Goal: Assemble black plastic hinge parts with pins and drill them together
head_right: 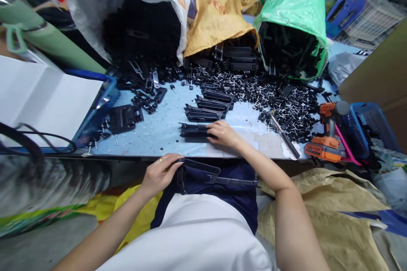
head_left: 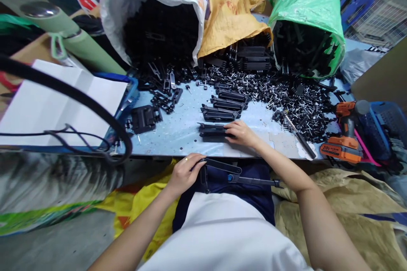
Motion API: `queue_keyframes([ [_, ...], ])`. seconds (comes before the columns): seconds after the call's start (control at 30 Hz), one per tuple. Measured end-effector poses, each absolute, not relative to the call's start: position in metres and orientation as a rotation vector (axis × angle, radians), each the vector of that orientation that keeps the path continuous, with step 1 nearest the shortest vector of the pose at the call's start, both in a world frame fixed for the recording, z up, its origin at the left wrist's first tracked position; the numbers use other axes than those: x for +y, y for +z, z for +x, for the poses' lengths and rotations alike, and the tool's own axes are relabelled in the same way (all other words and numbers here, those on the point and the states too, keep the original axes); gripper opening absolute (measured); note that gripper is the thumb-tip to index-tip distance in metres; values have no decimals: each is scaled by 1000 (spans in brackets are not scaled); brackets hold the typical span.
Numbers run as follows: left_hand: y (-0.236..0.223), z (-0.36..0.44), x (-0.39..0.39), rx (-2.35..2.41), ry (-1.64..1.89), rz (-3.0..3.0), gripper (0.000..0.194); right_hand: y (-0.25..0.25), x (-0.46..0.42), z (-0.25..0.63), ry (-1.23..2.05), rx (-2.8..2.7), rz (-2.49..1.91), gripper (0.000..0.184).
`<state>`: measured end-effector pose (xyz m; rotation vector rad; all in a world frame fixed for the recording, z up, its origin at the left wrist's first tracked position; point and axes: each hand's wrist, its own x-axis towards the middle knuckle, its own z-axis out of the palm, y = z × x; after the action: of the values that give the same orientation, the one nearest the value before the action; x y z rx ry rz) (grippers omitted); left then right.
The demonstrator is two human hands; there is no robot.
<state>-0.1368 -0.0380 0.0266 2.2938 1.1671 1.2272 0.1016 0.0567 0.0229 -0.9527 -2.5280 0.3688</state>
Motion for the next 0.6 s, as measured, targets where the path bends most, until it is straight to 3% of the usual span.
queue_keyframes([
  [0.2,26,-144,-40,1285,1260,2281,15,23,60,121,223,-2221,-1451,25],
  [0.43,27,-144,-24,1369,1283,2223,15,13,43,141,380,-2444,-1584,17],
  [0.6,21,-116,-6,1413,1246,2101,19,36,77,201,35,-2130,-1931,21],
])
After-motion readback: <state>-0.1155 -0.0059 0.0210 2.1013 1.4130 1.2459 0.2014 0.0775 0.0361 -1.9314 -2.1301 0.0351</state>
